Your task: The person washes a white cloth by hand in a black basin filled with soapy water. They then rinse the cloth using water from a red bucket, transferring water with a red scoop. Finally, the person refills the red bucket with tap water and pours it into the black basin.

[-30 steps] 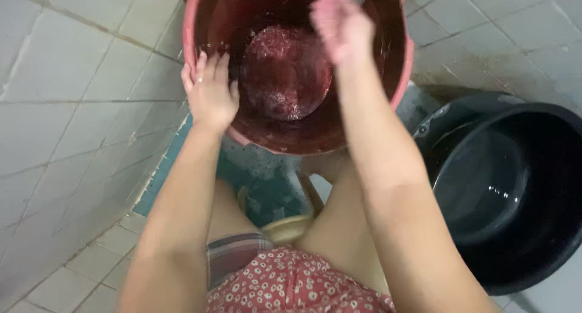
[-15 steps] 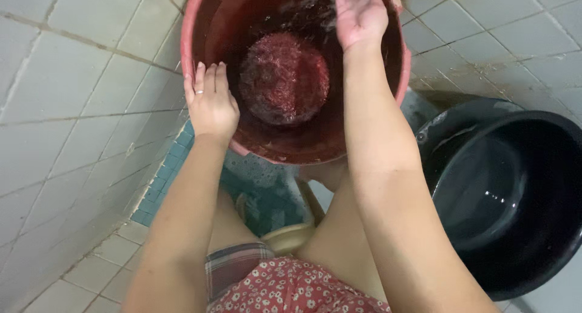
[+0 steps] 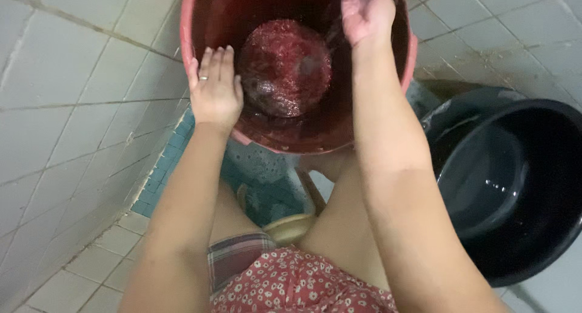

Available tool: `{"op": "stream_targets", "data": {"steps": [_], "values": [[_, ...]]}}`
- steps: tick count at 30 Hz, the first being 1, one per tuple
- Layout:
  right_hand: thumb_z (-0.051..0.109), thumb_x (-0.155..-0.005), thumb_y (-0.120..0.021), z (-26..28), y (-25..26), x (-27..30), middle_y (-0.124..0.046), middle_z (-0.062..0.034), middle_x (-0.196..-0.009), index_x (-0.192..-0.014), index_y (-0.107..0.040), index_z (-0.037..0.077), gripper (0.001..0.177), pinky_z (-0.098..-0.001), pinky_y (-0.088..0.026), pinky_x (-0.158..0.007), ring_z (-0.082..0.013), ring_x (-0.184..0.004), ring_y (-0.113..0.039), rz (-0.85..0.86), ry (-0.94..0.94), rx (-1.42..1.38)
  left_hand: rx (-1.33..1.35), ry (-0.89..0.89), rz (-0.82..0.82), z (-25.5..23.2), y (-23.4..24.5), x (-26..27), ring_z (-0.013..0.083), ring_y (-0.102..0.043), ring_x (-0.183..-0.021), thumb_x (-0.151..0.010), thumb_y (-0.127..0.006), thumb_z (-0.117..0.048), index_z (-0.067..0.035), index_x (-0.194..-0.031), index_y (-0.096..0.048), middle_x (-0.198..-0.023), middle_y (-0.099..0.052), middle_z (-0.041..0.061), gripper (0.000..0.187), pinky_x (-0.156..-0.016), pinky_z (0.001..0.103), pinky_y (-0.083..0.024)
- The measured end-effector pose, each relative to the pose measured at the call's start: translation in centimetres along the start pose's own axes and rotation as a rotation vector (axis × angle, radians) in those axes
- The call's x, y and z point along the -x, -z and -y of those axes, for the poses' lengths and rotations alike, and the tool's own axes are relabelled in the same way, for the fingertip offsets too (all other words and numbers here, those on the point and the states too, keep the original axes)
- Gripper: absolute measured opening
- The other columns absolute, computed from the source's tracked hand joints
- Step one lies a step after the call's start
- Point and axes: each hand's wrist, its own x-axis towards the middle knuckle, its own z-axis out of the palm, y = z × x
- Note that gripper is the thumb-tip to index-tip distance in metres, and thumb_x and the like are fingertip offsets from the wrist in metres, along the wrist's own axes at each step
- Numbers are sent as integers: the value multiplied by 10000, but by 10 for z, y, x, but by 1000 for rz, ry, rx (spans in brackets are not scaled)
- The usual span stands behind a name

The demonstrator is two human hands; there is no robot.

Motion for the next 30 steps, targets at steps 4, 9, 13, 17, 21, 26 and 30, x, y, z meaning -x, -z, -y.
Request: {"op": "stream_targets", "data": {"steps": [4, 9, 13, 17, 21, 26, 30], "values": [[181, -1064, -558, 17, -2, 25, -608, -21, -669, -883, -652, 60, 236, -276, -471, -451, -145, -481, -517, 324, -166, 318, -35, 25, -50, 2, -1, -3, 330, -446, -1460, -946, -630, -114, -65, -1486, -529, -1487, -568, 133, 551, -1237, 537, -248], [217, -1073, -557, 43, 21, 86, -698, -39, -932, -1004, -665, 82, 187, -375, -481, -817, -210, -862, -592, -67, 557, 1306, -19, 135, -93, 2, -2, 2, 335, -410, -1442, -900, -658, -90, -86, -1448, -561, -1481, -515, 141, 557, -1206, 580, -207], [168, -889, -798, 69, 66, 126, -625, -158, -1182, -1143, -699, 99, 281, -476, -466, -927, -374, -1046, -575, -338, 1088, 1877, 22, 253, -178, 6, -6, 10, 352, -412, -1424, -878, -663, -48, -108, -1462, -526, -1498, -489, 155, 603, -1220, 575, -198], [252, -838, -866, 94, 96, 145, -487, -249, -1299, -1352, -529, 63, 643, -541, -429, -1000, -483, -1186, -519, -357, 750, 2017, 88, 452, -305, 11, -14, 19, 396, -433, -1412, -893, -674, -55, -54, -1533, -403, -1502, -465, 201, 695, -1191, 556, -261], [312, -890, -815, 89, 121, 147, -469, -291, -1336, -1327, -439, 43, 635, -512, -453, -1034, -509, -1207, -538, -374, 439, 2046, 297, 792, -314, 18, -23, 15, 406, -550, -1229, -869, -748, -185, -38, -1420, -428, -1339, -546, 187, 654, -1039, 507, -399], [339, -976, -706, 81, 128, 158, -491, -266, -1371, -1317, -371, 76, 545, -547, -442, -1025, -507, -1220, -547, -458, 318, 2023, 239, 778, -179, 15, -25, 23, 447, -594, -1078, -930, -743, -230, -24, -1103, -594, -1126, -610, 200, 307, -932, 534, -456], [329, -967, -686, 84, 127, 166, -479, -259, -1394, -1310, -358, 90, 532, -534, -437, -1035, -482, -1245, -543, -495, 279, 1980, 219, 621, -305, 3, -22, 52, 477, -569, -1038, -903, -745, -163, -3, -1056, -588, -1074, -586, 231, 271, -913, 559, -435]]}}
